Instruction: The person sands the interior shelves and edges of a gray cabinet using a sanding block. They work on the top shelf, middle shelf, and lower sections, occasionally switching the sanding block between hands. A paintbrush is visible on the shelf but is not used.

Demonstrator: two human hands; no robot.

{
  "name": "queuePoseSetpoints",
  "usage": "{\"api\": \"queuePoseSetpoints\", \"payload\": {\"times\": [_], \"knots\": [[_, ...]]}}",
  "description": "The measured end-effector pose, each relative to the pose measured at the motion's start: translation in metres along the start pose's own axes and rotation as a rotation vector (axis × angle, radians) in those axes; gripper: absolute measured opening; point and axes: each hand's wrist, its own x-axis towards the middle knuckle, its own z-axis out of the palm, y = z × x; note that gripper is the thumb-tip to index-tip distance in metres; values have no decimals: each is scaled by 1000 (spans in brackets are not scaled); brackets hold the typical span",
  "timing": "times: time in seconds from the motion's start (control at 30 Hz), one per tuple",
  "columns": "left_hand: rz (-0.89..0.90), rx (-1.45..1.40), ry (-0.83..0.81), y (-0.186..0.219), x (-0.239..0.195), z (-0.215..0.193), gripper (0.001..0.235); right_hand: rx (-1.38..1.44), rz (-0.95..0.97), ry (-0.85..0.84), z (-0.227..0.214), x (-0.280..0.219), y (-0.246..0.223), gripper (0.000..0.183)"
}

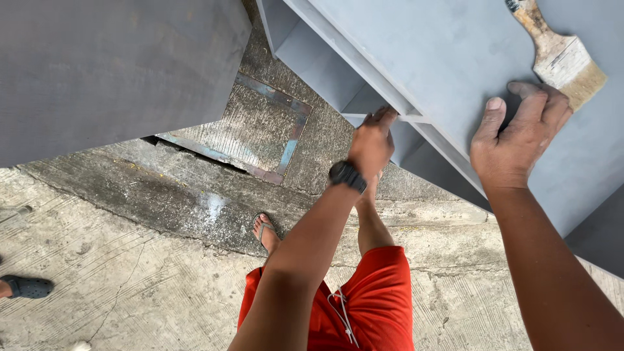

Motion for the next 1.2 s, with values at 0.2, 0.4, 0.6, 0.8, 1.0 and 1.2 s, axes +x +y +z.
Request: {"api": "queuePoseSetpoints", "payload": {"times": [0.2, 0.4, 0.6, 0.8, 1.0, 1.2], "knots": [[-26, -103, -195, -32, 39, 11, 55, -12, -11, 7, 2, 3, 3, 22], [77, -168, -62, 7, 9, -26, 48, -25, -9, 1, 2, 1, 1, 27], [45, -284, -22, 1, 6, -9, 44, -30, -9, 3, 1, -2, 1, 23], [-296, 9, -380, -51, 37, 27, 81, -46, -14, -3, 1, 0, -2, 25], [-1, -346, -37, -22, -2, 4, 72, -62, -31, 8, 2, 0, -4, 29], [-83, -144, -244, 7, 11, -23, 49, -47, -28, 17, 4, -1, 2, 30]]}}
